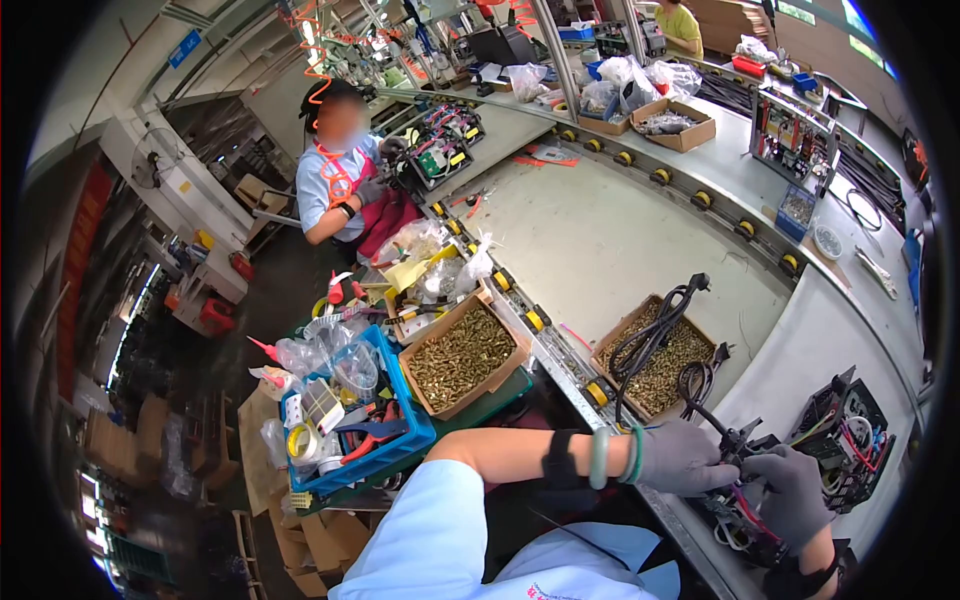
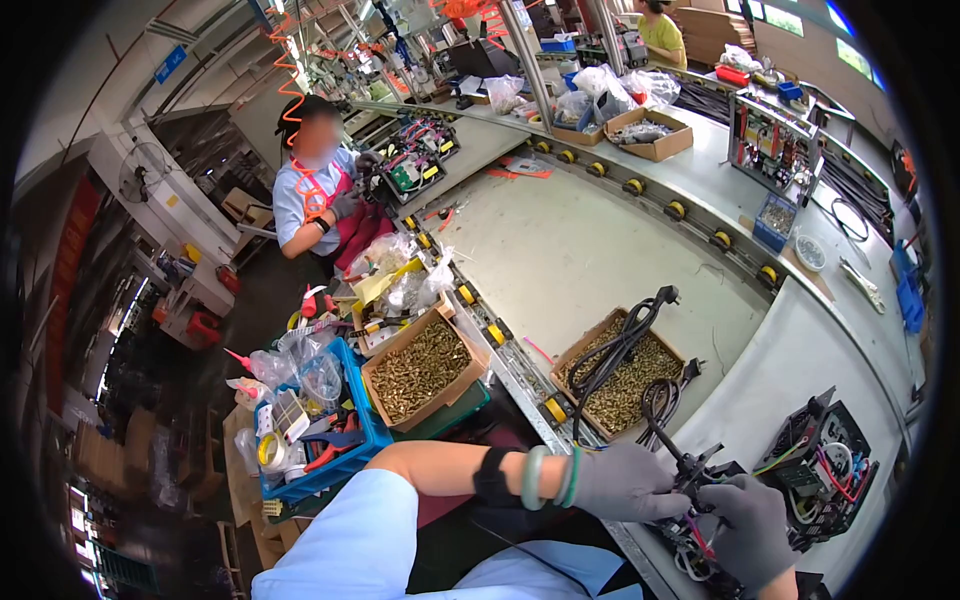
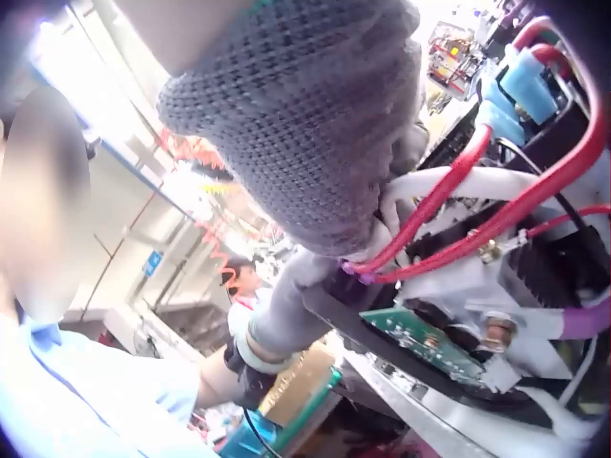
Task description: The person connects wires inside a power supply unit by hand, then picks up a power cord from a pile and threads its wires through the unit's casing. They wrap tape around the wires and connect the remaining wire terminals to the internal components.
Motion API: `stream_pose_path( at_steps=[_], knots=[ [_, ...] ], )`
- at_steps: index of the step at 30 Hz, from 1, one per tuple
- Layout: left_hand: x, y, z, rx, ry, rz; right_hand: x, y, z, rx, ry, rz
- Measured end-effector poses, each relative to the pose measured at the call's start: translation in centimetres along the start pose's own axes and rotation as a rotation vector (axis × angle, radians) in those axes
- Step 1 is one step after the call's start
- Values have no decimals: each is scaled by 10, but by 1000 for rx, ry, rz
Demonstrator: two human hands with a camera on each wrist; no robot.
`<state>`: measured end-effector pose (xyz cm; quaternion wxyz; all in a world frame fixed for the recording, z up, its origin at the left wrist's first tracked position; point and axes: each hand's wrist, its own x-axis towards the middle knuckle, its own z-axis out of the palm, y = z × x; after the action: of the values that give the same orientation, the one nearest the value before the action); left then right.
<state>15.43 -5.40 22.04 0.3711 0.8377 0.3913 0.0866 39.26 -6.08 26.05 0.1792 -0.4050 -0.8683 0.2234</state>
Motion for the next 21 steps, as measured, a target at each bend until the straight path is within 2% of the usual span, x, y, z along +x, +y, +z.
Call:
stream_pose_path(
  at_steps=[1,2,3,4,5,7,8,9,11,14,16,18,20,21],
  knots=[
    [-5,2,-5,4,7,8,-1,0,-4,273,61,114],
    [-12,5,-9,50,158,15,1,-2,-18,322,60,36],
    [-17,10,-14,99,305,25,-1,-1,-15,317,65,36],
    [-21,22,-18,91,430,42,-4,1,-5,286,170,54],
    [-19,29,-17,91,430,44,-5,1,2,254,274,69],
    [-8,40,-14,132,658,364,2,-11,8,190,284,84],
    [-4,46,-11,291,646,384,4,-11,8,72,228,16],
    [0,46,-6,294,648,388,6,-9,8,-47,173,-49],
    [8,45,-1,328,722,391,5,-4,12,-67,220,-74],
    [14,51,-2,370,776,425,2,-4,11,-23,204,-14],
    [14,51,-7,355,777,405,4,-19,9,148,272,75],
    [12,50,-12,339,771,386,1,-13,13,239,338,79],
    [7,48,-14,-267,575,127,-7,-11,14,330,403,83],
    [10,42,-8,-271,577,129,-12,-11,13,285,349,115]
  ],
)
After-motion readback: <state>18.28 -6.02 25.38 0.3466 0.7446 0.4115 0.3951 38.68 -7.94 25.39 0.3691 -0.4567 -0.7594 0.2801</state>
